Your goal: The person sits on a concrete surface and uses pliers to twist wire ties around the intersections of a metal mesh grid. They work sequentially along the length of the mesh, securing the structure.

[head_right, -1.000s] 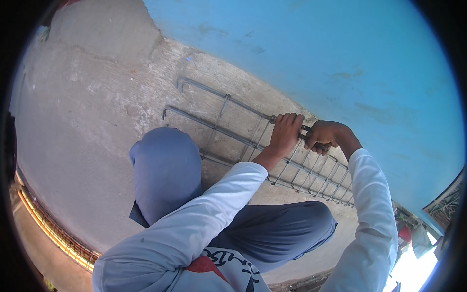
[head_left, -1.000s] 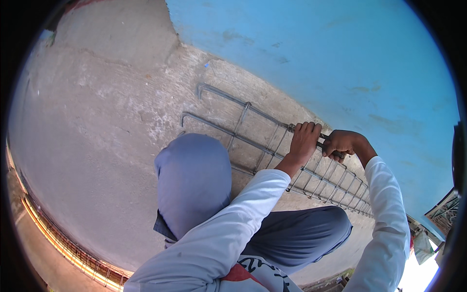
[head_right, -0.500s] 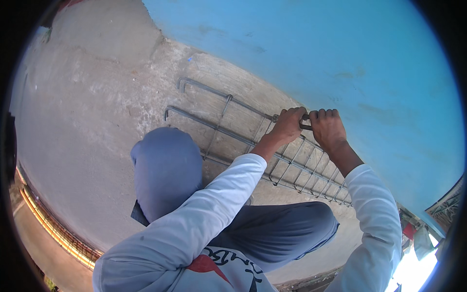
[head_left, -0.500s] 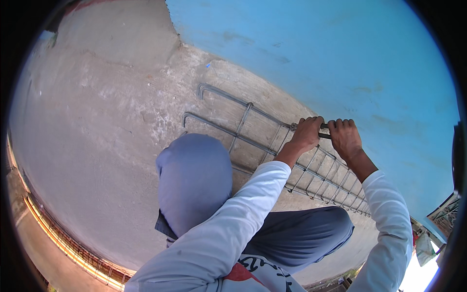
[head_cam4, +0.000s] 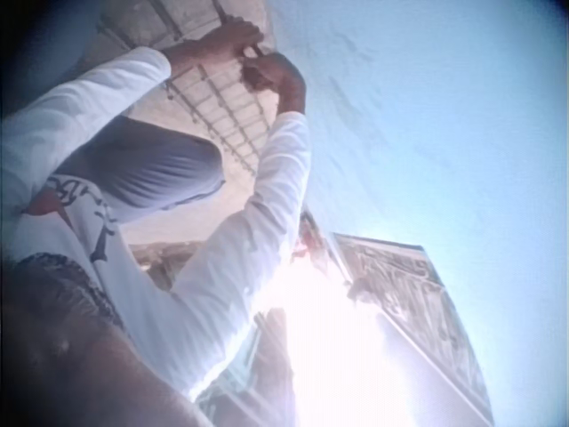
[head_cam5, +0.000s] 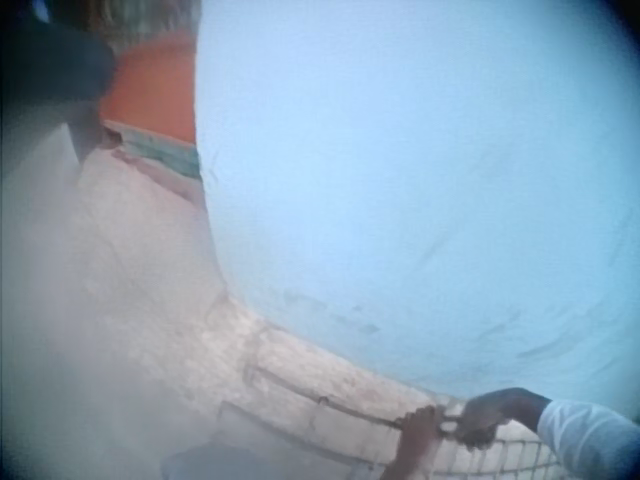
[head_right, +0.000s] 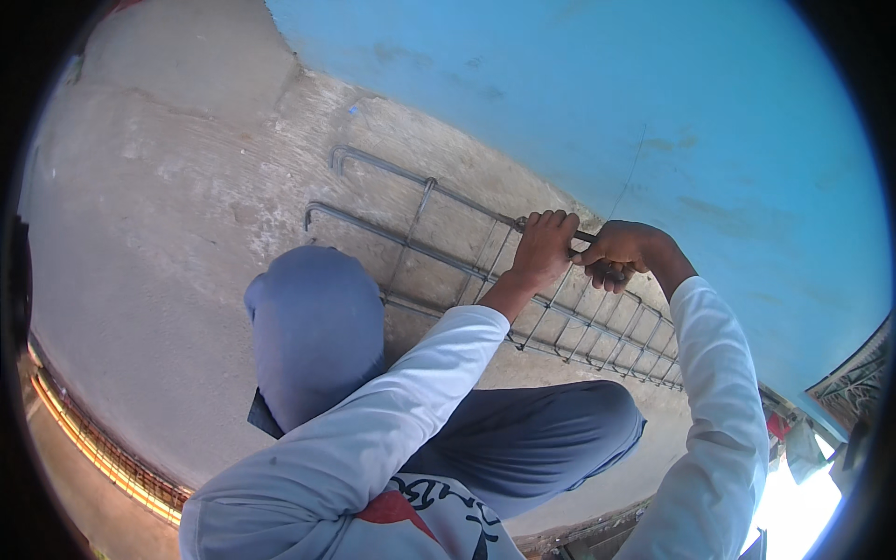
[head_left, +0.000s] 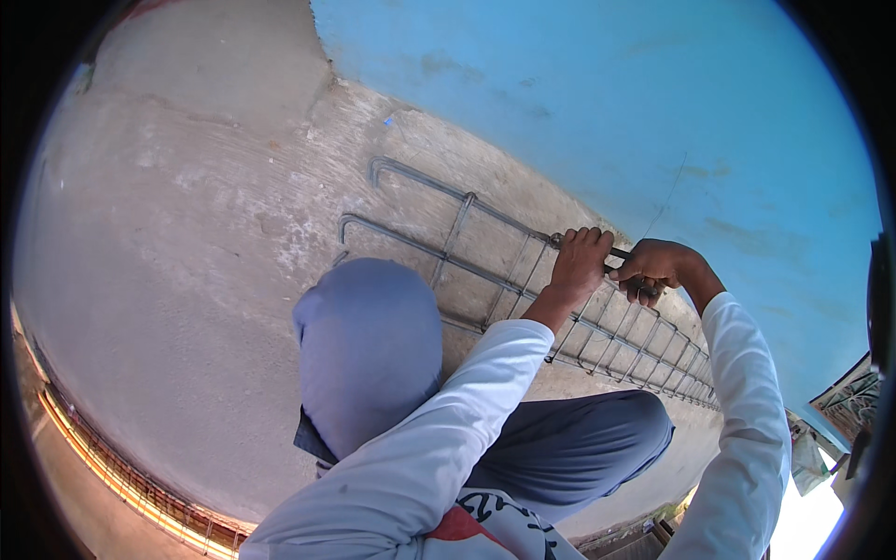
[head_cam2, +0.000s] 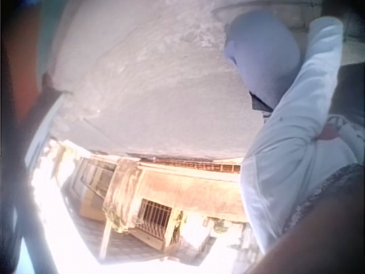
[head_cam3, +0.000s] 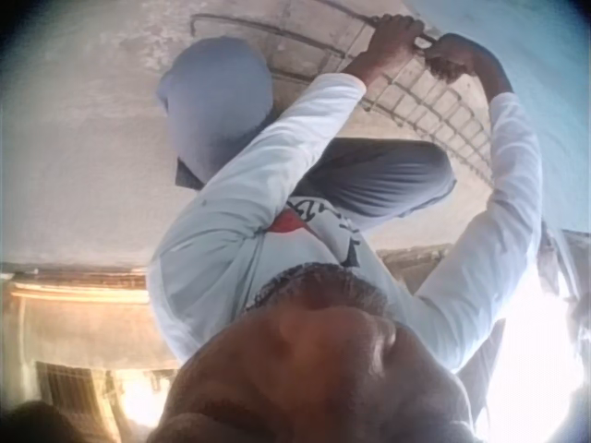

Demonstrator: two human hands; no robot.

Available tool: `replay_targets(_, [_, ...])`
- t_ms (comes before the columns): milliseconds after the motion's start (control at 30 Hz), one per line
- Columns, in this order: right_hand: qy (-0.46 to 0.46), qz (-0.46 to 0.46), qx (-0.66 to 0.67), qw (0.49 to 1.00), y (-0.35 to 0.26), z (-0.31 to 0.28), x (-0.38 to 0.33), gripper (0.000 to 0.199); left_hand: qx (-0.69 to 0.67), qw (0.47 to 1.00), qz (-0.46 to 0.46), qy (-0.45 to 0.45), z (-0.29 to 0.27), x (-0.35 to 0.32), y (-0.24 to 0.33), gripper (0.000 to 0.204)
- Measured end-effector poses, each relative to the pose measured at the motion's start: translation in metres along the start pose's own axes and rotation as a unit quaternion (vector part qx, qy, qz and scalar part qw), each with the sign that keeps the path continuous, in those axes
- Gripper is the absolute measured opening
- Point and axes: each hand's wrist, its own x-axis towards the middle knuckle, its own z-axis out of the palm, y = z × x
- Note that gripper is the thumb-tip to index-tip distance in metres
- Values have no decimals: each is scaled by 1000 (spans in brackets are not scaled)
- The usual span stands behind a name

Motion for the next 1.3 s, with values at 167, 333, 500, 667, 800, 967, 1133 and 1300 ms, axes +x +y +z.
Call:
replay_targets(167, [363, -142, -379, 840, -13, 33, -27, 39, -56, 995, -24, -74, -10, 17, -20, 21])
replay_targets(333, [423, -67, -593, 682, 7, 43, -1, 40, -122, 978, -67, -156, -28, 22, -7, 28])
replay_targets(500, [16, 17, -8, 1000, 0, 6, -10, 45, -1, 992, 22, 122, -12, -12, 1, 28])
replay_targets(667, [83, 7, -8, 997, 29, 27, -10, 40, 18, 995, 21, -101, -14, -3, 5, 37])
replay_targets(800, [293, -3, -364, 884, 18, 66, -7, 38, 17, 973, -6, -232, -12, 14, -10, 38])
replay_targets(967, [113, 59, -139, 982, 13, 33, -13, 28, 30, 997, 27, -65, -2, -2, -1, 39])
replay_targets(1133, [328, -52, -323, 886, 27, 48, 0, 27, 10, 1000, -12, -21, 8, -9, 2, 36])
replay_targets(1300, [366, -63, -346, 862, 37, 61, 0, 31, -68, 996, -31, 52, 21, -12, 4, 42])
